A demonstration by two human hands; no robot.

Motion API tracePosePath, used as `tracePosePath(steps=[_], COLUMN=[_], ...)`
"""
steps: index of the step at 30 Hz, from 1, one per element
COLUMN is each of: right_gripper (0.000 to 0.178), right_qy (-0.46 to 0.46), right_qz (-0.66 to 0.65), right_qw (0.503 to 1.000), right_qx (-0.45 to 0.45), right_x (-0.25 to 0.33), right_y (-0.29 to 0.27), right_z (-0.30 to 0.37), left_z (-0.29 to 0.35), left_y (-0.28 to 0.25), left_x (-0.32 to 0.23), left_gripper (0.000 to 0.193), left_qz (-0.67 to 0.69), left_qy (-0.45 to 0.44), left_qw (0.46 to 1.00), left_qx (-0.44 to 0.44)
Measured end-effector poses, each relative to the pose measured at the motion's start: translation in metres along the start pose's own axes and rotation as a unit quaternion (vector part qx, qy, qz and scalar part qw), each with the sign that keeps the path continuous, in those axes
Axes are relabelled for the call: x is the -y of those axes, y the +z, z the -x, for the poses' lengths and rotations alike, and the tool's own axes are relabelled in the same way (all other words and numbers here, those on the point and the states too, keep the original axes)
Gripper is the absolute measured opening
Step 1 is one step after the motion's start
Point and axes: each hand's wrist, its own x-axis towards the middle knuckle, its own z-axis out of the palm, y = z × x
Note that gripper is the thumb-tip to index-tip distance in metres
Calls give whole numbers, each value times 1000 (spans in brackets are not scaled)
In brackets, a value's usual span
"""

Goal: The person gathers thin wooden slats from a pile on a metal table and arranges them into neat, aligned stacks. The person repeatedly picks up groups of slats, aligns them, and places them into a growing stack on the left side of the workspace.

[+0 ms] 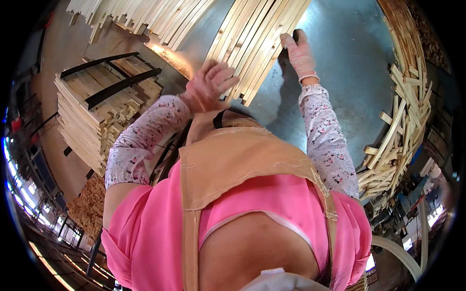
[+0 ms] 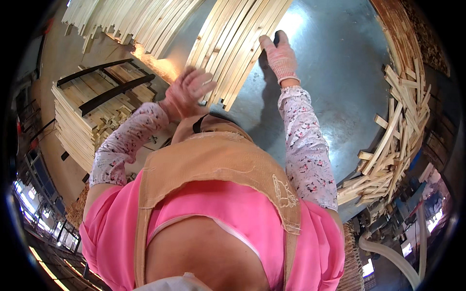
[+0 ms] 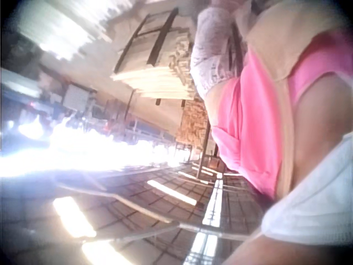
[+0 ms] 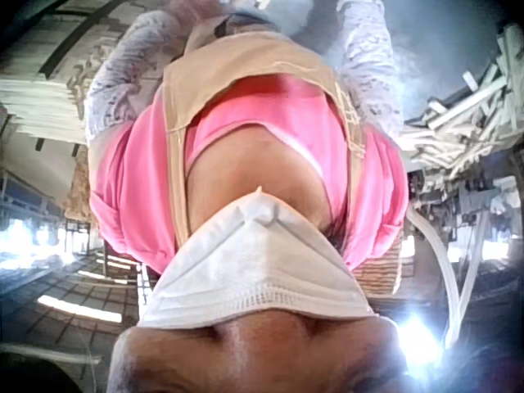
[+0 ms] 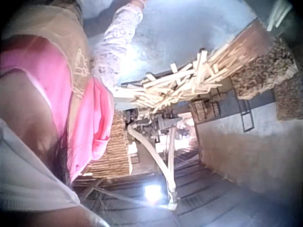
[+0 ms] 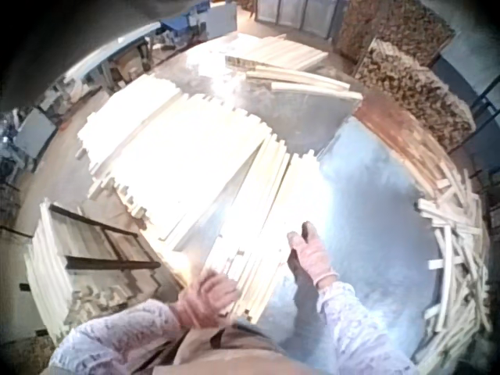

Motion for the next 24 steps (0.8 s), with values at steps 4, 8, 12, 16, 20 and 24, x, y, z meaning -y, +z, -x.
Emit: tracePosePath(steps=[4,8,12,16,20,24], right_gripper=[69,57,52,50,35,32], right_qy=[-147,-289,-313,-319,-195,-403], right_qz=[148,274,348,373,-118,92], right_qw=[963,895,856,866,973,902], right_qx=[-169,-201,-219,-92,-33,124], right_x=[29,58,65,93,141,175], right_y=[-21,-47,-61,-84,-62,-17], right_z=[-30,-116,-186,-196,-143,-82], left_z=[-11,-24,-33,-22,-37,-60], left_y=[-6,-3,-10,3,-22,-77], left_x=[-35,-44,-45,-51,-77,-86], left_gripper=[69,64,68,52,23,73], left_qz=[-97,-119,-100,-131,-121,-33], left_qy=[-15,-41,-47,-87,-26,29], left_qw=[995,992,994,987,984,998], left_qx=[-11,-26,10,-28,-129,-38])
